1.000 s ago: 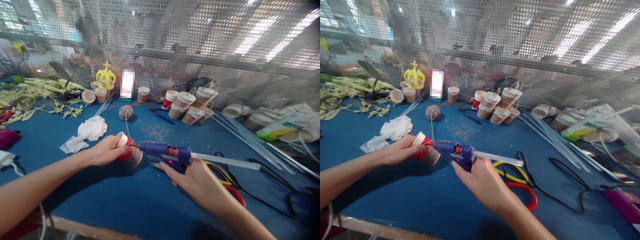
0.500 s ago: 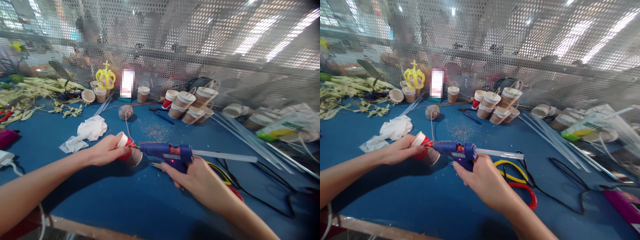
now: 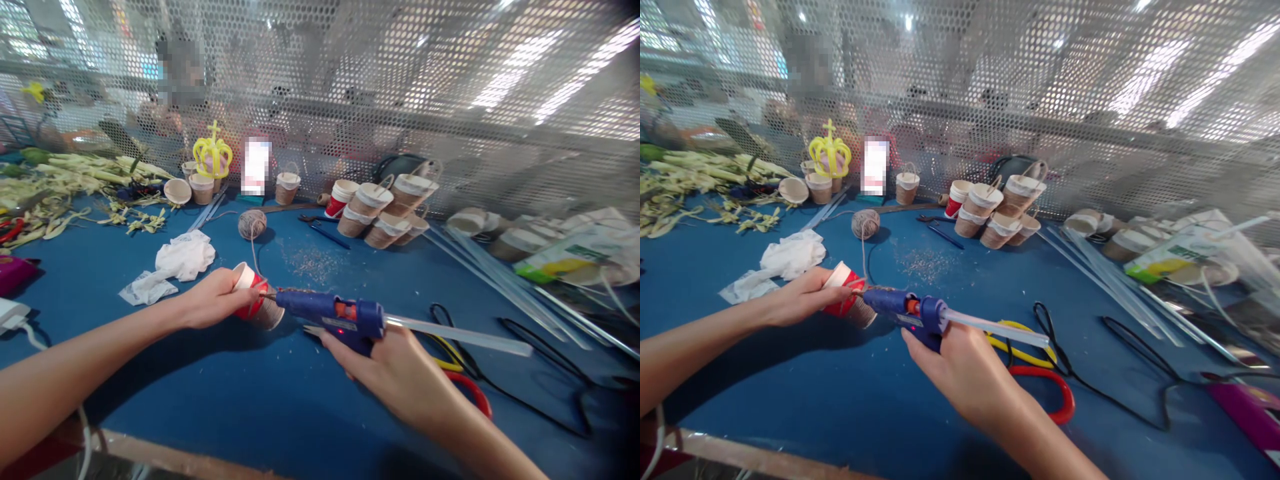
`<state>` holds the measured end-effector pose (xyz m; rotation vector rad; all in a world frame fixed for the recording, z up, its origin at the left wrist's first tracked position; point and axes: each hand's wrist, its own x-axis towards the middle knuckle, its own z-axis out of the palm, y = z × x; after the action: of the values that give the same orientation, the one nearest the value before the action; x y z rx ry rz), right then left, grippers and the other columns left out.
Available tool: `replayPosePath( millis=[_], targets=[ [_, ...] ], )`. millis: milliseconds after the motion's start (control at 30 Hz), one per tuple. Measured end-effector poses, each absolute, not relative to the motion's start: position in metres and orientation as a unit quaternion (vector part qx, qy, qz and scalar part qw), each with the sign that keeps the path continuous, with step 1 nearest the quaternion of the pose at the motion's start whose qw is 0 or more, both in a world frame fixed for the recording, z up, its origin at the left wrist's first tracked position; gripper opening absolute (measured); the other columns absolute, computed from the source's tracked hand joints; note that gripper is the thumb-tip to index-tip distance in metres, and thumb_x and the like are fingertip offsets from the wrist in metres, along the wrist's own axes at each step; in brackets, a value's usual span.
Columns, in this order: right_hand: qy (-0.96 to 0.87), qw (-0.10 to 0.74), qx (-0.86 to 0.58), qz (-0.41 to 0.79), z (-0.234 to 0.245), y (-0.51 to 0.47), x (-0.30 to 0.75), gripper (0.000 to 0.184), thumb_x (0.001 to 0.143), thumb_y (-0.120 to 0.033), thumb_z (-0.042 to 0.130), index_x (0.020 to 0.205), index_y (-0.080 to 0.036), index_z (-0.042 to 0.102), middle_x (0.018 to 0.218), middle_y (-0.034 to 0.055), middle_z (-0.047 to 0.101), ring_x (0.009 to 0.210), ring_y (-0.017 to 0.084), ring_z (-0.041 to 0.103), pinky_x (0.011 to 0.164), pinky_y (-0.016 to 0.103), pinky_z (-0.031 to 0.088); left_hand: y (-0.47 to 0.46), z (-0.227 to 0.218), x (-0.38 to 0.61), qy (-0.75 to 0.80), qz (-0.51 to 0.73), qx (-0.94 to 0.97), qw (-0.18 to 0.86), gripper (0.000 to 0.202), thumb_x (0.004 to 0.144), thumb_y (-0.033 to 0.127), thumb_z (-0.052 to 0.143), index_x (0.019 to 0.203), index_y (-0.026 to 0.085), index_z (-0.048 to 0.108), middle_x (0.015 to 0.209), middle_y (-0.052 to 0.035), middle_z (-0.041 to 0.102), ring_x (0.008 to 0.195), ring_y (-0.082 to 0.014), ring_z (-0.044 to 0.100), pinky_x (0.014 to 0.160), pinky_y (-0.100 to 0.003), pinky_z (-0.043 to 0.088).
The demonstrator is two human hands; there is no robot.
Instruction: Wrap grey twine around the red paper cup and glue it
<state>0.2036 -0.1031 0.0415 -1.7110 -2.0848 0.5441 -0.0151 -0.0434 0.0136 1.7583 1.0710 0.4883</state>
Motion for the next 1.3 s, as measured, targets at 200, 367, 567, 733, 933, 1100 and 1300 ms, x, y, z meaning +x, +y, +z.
replayPosePath(
  millis=[200, 367, 567, 733, 933, 1100, 1300],
  targets=[
    [-0.785, 0.226, -0.552, 0.168, 0.04, -0.104, 0.204, 0.011, 0.073, -0.026, 0.049, 0.067, -0.02, 0.056, 0.058, -0.0002, 0.061, 0.051, 0.014, 0.055, 0.049, 0.024, 0.043, -0.044, 0.016, -0.014, 0.445, 0.204, 0.735, 0.468, 0.04, 0.078, 0.044, 0.039, 0.076, 0.011, 0.061, 0.065, -0.0024, 0.058, 0.059, -0.0135, 0.047, 0.054, -0.023, 0.037],
    [-0.796, 0.209, -0.54, 0.176, 0.038, -0.103, 0.206, 0.011, 0.074, -0.021, 0.045, 0.068, -0.02, 0.054, 0.057, -0.0003, 0.057, 0.047, 0.012, 0.05, 0.045, 0.023, 0.039, -0.043, 0.014, -0.014, 0.449, 0.204, 0.727, 0.478, 0.041, 0.077, 0.043, 0.039, 0.083, 0.011, 0.063, 0.069, -0.0037, 0.06, 0.062, -0.0148, 0.049, 0.055, -0.023, 0.038],
    [-0.801, 0.224, -0.528, 0.172, 0.027, -0.105, 0.209, 0.008, 0.075, -0.021, 0.048, 0.077, -0.02, 0.056, 0.065, 0.0004, 0.06, 0.055, 0.014, 0.054, 0.05, 0.023, 0.041, -0.043, 0.015, -0.012, 0.449, 0.215, 0.708, 0.501, 0.038, 0.076, 0.04, 0.042, 0.087, 0.01, 0.063, 0.075, -0.005, 0.062, 0.066, -0.0156, 0.052, 0.057, -0.023, 0.039],
    [-0.8, 0.226, -0.524, 0.185, 0.026, -0.107, 0.208, 0.007, 0.075, -0.022, 0.049, 0.076, -0.02, 0.055, 0.066, -0.0001, 0.061, 0.057, 0.014, 0.056, 0.053, 0.023, 0.042, -0.043, 0.015, -0.012, 0.437, 0.218, 0.695, 0.528, 0.033, 0.076, 0.034, 0.041, 0.085, 0.01, 0.063, 0.076, -0.005, 0.063, 0.067, -0.0149, 0.052, 0.059, -0.024, 0.039],
    [-0.808, 0.201, -0.518, 0.195, 0.029, -0.108, 0.206, 0.008, 0.077, -0.022, 0.046, 0.075, -0.02, 0.053, 0.067, 0.0002, 0.06, 0.057, 0.014, 0.054, 0.053, 0.024, 0.041, -0.04, 0.011, -0.013, 0.424, 0.227, 0.68, 0.553, 0.027, 0.076, 0.029, 0.041, 0.081, 0.011, 0.061, 0.073, -0.0021, 0.061, 0.064, -0.0123, 0.05, 0.06, -0.023, 0.038],
    [-0.806, 0.192, -0.521, 0.204, 0.029, -0.111, 0.205, 0.008, 0.077, -0.022, 0.045, 0.075, -0.02, 0.052, 0.068, 0.0006, 0.059, 0.057, 0.014, 0.053, 0.052, 0.024, 0.041, -0.04, 0.012, -0.012, 0.436, 0.234, 0.674, 0.549, 0.027, 0.076, 0.032, 0.042, 0.075, 0.011, 0.06, 0.068, -0.0017, 0.059, 0.06, -0.0119, 0.048, 0.057, -0.023, 0.037],
    [-0.829, 0.179, -0.491, 0.199, 0.03, -0.112, 0.202, 0.009, 0.078, -0.02, 0.043, 0.078, -0.019, 0.052, 0.069, 0.0016, 0.058, 0.057, 0.013, 0.053, 0.052, 0.024, 0.042, -0.042, 0.013, -0.011, 0.425, 0.243, 0.657, 0.573, 0.025, 0.076, 0.03, 0.042, 0.071, 0.011, 0.057, 0.066, -0.0002, 0.056, 0.059, -0.0108, 0.046, 0.056, -0.022, 0.036]
  ],
)
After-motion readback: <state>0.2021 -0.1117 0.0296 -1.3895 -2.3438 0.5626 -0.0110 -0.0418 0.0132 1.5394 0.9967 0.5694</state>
